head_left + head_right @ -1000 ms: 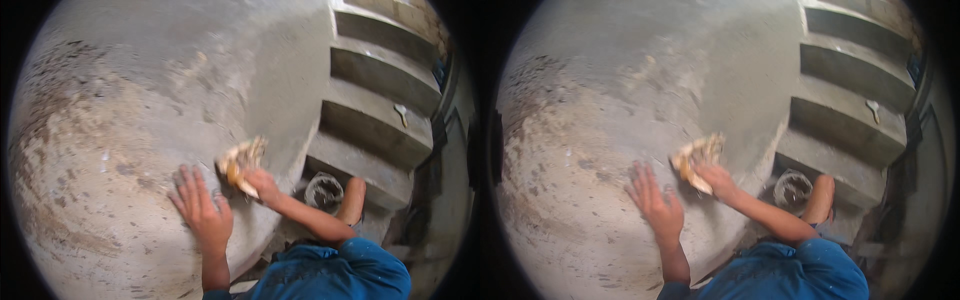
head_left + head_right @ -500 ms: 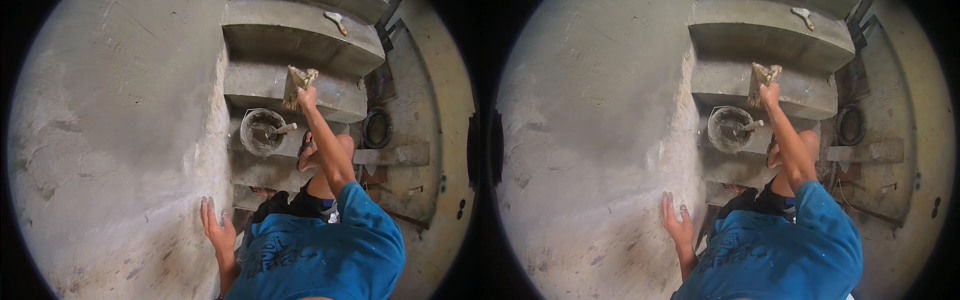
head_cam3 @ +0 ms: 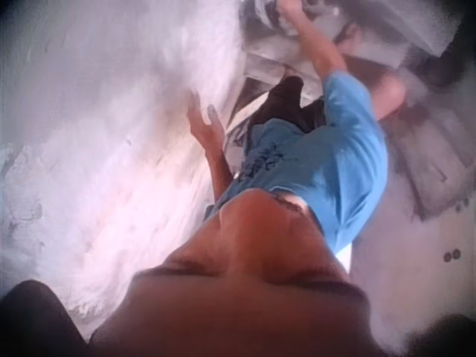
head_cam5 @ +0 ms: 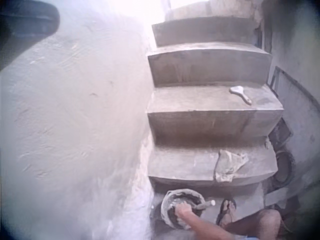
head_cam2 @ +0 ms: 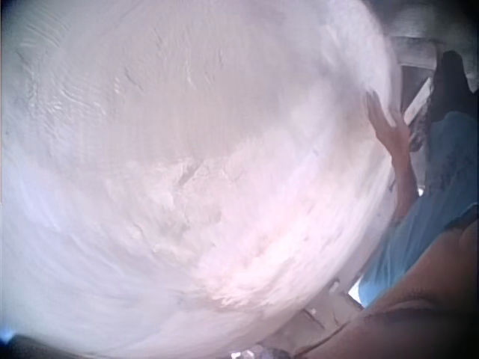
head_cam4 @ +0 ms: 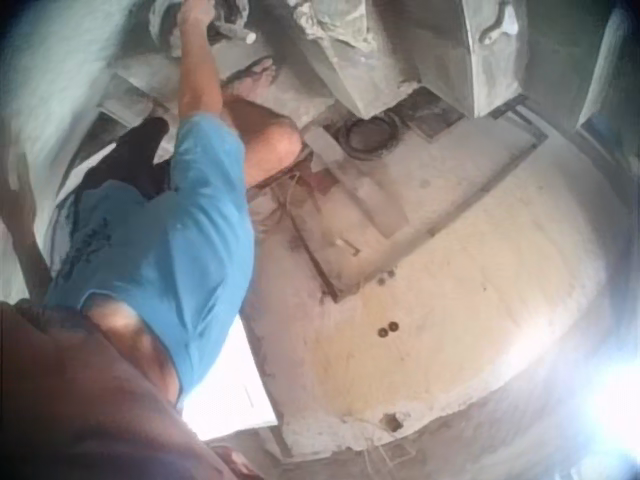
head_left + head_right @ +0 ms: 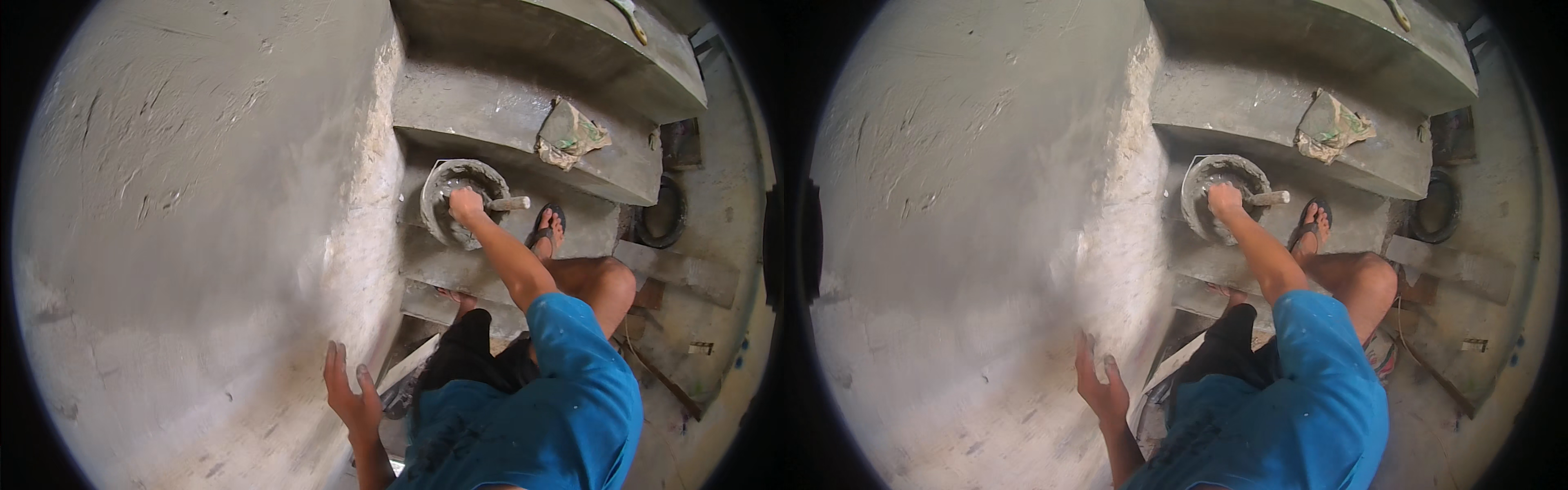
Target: The person applies wet plaster to a curved wall using a trowel, then smooths the surface with a cloth. The person repeatedly scoops plaster from a bucket and spreads it along the wall, alternating between troweling and wiping motions.
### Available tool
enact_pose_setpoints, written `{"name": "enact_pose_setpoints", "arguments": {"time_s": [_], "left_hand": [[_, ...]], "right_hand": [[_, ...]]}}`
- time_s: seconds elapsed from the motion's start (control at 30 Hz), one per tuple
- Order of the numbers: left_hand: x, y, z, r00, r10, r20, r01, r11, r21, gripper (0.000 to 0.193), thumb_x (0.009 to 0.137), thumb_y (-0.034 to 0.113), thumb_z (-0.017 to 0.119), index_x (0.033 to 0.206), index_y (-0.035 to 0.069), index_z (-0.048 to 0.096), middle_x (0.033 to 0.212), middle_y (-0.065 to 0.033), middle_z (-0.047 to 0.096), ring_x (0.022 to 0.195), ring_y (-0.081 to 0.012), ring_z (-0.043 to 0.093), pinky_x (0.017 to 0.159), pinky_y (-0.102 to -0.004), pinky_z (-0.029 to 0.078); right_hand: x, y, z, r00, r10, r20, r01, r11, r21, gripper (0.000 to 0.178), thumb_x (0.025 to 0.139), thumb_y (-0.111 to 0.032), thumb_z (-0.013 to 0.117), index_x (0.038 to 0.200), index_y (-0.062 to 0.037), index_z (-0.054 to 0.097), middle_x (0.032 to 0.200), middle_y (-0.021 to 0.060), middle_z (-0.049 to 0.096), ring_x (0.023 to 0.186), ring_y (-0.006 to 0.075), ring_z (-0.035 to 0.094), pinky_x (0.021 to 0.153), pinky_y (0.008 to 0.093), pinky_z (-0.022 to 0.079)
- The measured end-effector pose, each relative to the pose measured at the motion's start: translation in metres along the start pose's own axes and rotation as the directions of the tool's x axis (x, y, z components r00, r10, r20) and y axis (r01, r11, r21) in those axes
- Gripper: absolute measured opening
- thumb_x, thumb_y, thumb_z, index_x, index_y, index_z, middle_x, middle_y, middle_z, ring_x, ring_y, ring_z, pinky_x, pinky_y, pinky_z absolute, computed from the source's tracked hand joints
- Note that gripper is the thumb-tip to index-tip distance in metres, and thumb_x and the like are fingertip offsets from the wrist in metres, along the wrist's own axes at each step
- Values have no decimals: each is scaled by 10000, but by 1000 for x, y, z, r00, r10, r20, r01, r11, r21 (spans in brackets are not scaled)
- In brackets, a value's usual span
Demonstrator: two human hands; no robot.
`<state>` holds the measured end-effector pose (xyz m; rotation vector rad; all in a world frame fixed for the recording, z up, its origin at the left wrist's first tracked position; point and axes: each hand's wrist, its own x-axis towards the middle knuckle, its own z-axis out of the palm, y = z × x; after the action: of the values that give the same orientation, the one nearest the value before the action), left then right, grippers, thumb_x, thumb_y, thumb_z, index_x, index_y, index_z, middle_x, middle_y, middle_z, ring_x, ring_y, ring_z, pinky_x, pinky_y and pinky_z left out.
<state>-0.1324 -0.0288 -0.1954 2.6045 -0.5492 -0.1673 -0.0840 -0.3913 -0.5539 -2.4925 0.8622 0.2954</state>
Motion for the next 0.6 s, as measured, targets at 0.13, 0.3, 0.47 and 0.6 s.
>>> {"name": "enact_pose_setpoints", "arguments": {"time_s": [0.13,0.3,0.47,0.6], "left_hand": [[-4,-7,9,999,-15,33,16,1000,-21,513,923,29,616,1432,-35,619,1524,-263,579,1389,-444,573,1165,-480,450],[8,-1,16,995,10,100,-1,996,-90,517,903,20,621,1418,-34,629,1518,-258,585,1377,-438,583,1158,-479,460],[18,2,11,995,7,99,0,997,-77,517,898,24,637,1413,-24,638,1509,-255,593,1369,-437,590,1157,-472,464],[15,-4,9,994,-13,105,19,998,-55,501,913,50,632,1407,-29,646,1507,-250,604,1382,-413,595,1169,-466,451]], "right_hand": [[-8,14,2,970,199,-142,-181,975,129,266,870,-184,765,1034,19,712,1023,227,772,1034,409,754,897,503,618],[-14,21,9,861,478,-172,-437,870,229,303,883,-197,747,1057,38,669,1022,283,756,983,448,760,872,519,616],[9,11,27,869,494,11,-463,805,371,294,909,-232,716,1045,24,763,1097,299,758,1081,467,734,974,534,580],[21,9,46,843,535,60,-469,676,568,346,913,-240,672,1053,60,774,1127,352,735,1130,502,699,1002,531,552]]}}
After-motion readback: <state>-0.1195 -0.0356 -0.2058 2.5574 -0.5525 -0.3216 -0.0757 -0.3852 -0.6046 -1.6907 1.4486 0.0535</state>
